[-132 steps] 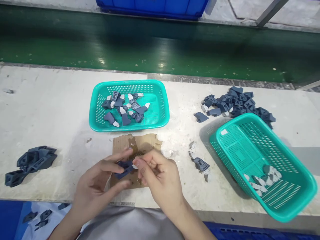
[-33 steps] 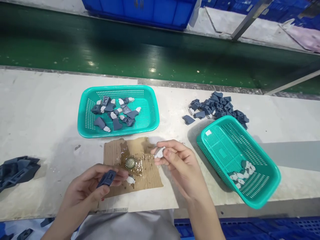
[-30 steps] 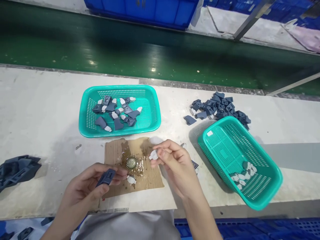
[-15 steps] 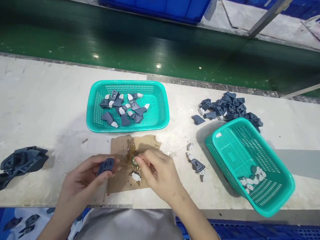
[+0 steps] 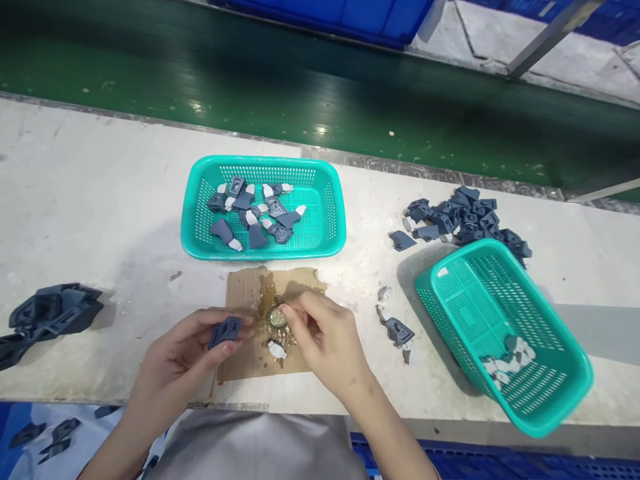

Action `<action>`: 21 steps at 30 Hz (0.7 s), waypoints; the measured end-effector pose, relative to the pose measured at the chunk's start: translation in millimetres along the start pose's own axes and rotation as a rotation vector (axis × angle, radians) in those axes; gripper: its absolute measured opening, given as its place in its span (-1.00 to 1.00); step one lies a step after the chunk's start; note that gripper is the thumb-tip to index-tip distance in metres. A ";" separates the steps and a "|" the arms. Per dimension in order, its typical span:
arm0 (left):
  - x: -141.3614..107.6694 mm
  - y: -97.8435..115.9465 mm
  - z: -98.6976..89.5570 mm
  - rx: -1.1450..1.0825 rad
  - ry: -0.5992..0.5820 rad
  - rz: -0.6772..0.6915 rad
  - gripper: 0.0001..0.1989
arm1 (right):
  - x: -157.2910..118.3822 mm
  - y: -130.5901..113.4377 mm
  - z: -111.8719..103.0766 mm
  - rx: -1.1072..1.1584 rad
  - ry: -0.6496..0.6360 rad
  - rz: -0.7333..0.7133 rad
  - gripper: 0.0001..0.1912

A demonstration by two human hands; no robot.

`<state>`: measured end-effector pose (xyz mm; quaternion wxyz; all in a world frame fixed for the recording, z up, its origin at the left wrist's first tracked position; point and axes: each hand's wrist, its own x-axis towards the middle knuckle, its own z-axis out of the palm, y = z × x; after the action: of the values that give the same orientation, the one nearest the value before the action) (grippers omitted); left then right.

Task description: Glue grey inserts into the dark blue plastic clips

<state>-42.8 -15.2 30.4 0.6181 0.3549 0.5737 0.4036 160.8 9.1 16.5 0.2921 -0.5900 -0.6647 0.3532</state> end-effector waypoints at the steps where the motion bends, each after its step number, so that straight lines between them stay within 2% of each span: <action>1: -0.1 0.3 0.4 -0.007 -0.003 0.000 -0.85 | 0.0 0.6 0.6 -0.007 -0.012 -0.013 -0.71; 4: -0.4 0.1 1.4 -0.030 -0.015 0.003 -0.86 | 0.1 1.8 2.6 -0.013 -0.039 -0.048 -0.70; 6: -0.6 -0.6 1.8 -0.041 -0.023 0.005 -0.88 | 0.0 1.4 2.6 0.040 -0.018 -0.001 -0.69; 10: 0.2 -3.9 0.8 -0.046 -0.056 0.023 -0.90 | 0.6 -2.9 -0.7 0.385 0.079 0.191 -0.70; 14: 3.1 -8.3 0.5 -0.004 -0.148 0.089 -0.87 | 0.8 -13.1 -1.2 0.739 0.088 0.291 -0.66; 21: 2.5 -5.7 8.1 0.071 -0.161 0.157 -0.90 | -3.7 -33.7 6.0 0.855 0.110 0.299 -0.62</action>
<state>-34.2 -15.2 24.9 0.6158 0.4517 0.5062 0.4005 137.0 2.9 40.6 0.4903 -0.5236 -0.3502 0.6023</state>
